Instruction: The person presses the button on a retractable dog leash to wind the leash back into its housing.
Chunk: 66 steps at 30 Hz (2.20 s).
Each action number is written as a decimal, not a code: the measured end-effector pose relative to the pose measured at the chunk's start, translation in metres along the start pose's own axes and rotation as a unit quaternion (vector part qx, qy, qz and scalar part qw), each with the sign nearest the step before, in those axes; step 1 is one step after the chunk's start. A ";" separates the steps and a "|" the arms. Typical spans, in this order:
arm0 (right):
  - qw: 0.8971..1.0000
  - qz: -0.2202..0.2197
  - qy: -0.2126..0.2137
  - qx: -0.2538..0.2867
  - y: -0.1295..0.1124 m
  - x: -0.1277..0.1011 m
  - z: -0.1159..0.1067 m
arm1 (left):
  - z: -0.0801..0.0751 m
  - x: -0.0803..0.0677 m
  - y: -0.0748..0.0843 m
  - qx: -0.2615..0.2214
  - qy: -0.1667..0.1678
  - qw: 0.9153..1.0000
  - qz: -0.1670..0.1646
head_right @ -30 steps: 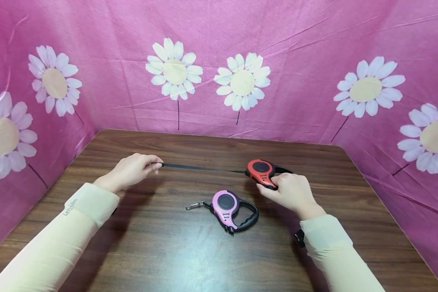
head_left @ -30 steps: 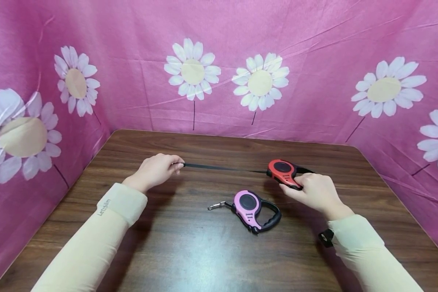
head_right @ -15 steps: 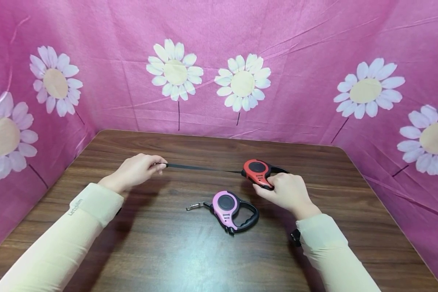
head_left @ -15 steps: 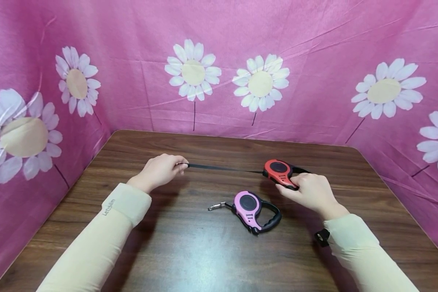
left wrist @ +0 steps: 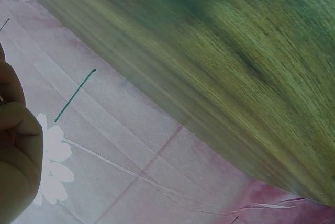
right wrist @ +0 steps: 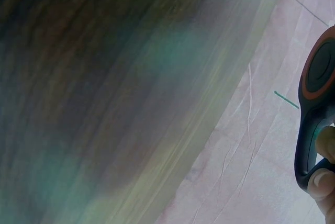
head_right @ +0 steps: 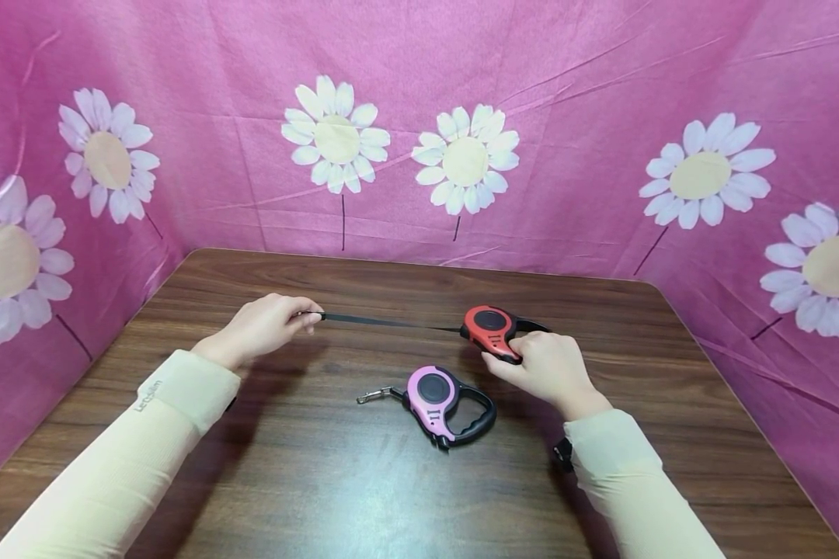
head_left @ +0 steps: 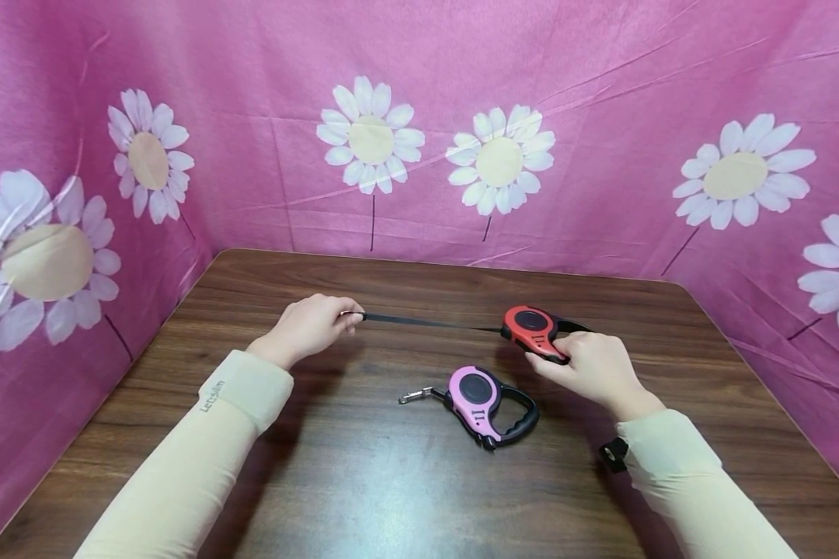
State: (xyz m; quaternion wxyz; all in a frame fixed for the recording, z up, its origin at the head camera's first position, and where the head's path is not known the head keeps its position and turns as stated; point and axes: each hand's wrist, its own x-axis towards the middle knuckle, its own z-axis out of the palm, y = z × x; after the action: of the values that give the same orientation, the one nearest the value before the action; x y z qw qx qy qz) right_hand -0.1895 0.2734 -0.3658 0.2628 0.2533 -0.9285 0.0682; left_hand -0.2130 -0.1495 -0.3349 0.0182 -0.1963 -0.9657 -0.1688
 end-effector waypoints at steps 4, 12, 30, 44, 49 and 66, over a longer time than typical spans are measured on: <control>1.000 0.001 -0.001 -0.001 -0.001 0.000 0.001 | 0.000 0.001 0.001 0.000 -0.001 1.000 0.002; 1.000 0.004 -0.004 0.005 -0.003 0.002 0.005 | 0.002 0.002 0.004 -0.003 0.000 1.000 -0.003; 1.000 -0.002 -0.018 0.013 -0.008 0.011 0.006 | 0.004 0.009 0.011 -0.008 -0.005 1.000 -0.001; 1.000 -0.005 -0.025 0.010 -0.011 0.021 0.005 | 0.006 0.016 0.016 -0.013 -0.004 1.000 -0.008; 1.000 -0.005 -0.029 0.009 -0.014 0.026 0.006 | 0.007 0.018 0.019 -0.018 -0.010 1.000 -0.010; 0.999 0.023 -0.042 0.015 -0.017 0.032 0.012 | 0.009 0.026 0.026 -0.017 -0.019 0.999 -0.019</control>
State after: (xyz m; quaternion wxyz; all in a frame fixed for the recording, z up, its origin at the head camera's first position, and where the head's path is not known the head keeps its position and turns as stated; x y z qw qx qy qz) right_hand -0.2101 0.2417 -0.3589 0.2186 0.2388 -0.9430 0.0770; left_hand -0.2264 -0.1140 -0.3322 -0.0071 -0.1818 -0.9663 -0.1820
